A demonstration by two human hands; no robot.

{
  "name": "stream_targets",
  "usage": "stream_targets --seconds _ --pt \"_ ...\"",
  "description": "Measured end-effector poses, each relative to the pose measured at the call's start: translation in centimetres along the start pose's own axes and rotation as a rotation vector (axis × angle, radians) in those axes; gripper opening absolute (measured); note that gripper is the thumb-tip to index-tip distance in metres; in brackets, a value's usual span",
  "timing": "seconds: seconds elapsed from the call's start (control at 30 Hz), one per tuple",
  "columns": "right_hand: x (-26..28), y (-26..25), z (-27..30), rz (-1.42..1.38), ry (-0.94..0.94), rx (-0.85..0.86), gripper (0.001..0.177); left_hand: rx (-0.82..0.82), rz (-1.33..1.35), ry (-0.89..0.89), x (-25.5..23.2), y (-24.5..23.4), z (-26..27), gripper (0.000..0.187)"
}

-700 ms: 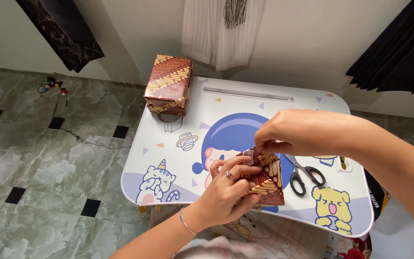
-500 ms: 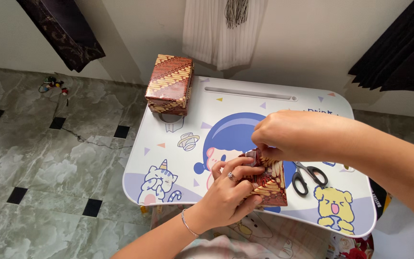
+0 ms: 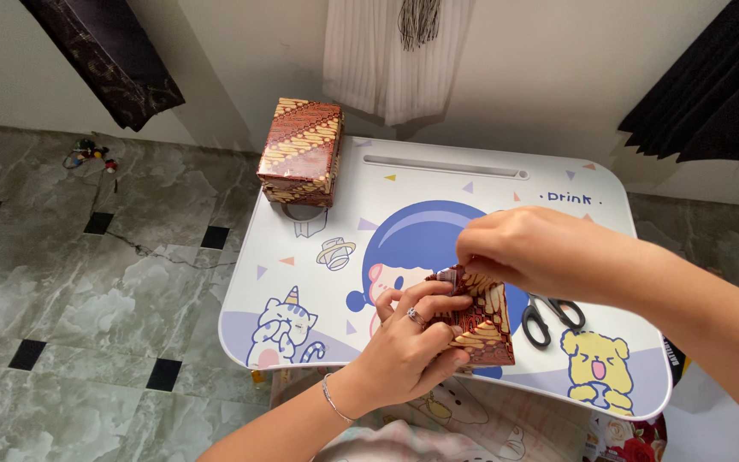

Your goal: The person folds a patterned paper sheet into a small box shape, then uses scissors to cut a piece of clear tape and applies it to secure the box's edges. The finished box is placed on a white tray alongside another identical box.

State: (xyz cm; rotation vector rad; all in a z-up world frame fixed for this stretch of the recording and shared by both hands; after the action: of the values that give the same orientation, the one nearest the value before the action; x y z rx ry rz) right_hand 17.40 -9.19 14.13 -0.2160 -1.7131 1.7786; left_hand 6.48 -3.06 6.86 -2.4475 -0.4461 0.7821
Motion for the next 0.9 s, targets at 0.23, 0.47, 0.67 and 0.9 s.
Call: stream_targets --seconds 0.23,0.47,0.67,0.9 --pt "-1.7 0.5 1.3 -0.276 -0.009 -0.04 0.032 0.025 0.012 -0.009 -0.3 -0.3 -0.5 0.028" --pt "-2.0 0.9 2.7 -0.333 0.027 -0.333 0.022 0.063 0.04 -0.035 -0.7 -0.7 -0.6 0.029" --pt "-2.2 1.1 3.6 -0.333 0.019 -0.51 0.014 0.068 0.001 -0.028 -0.7 -0.6 -0.8 0.034" --pt "-1.9 1.2 4.5 -0.344 -0.134 -0.683 0.017 0.077 0.019 -0.047 -0.5 -0.5 -0.6 0.032"
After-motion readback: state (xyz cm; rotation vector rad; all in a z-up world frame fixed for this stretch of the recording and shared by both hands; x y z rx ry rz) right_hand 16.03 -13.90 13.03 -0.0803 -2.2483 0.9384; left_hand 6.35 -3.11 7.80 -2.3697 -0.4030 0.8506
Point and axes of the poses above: each hand's wrist, its own z-axis away from the middle knuckle, its own y-axis out of the palm, x = y × z, the point moved 10 cm from there along -z, towards the middle knuckle, and after that the axes turned 3 degrees about y, right-handed, at the moved point
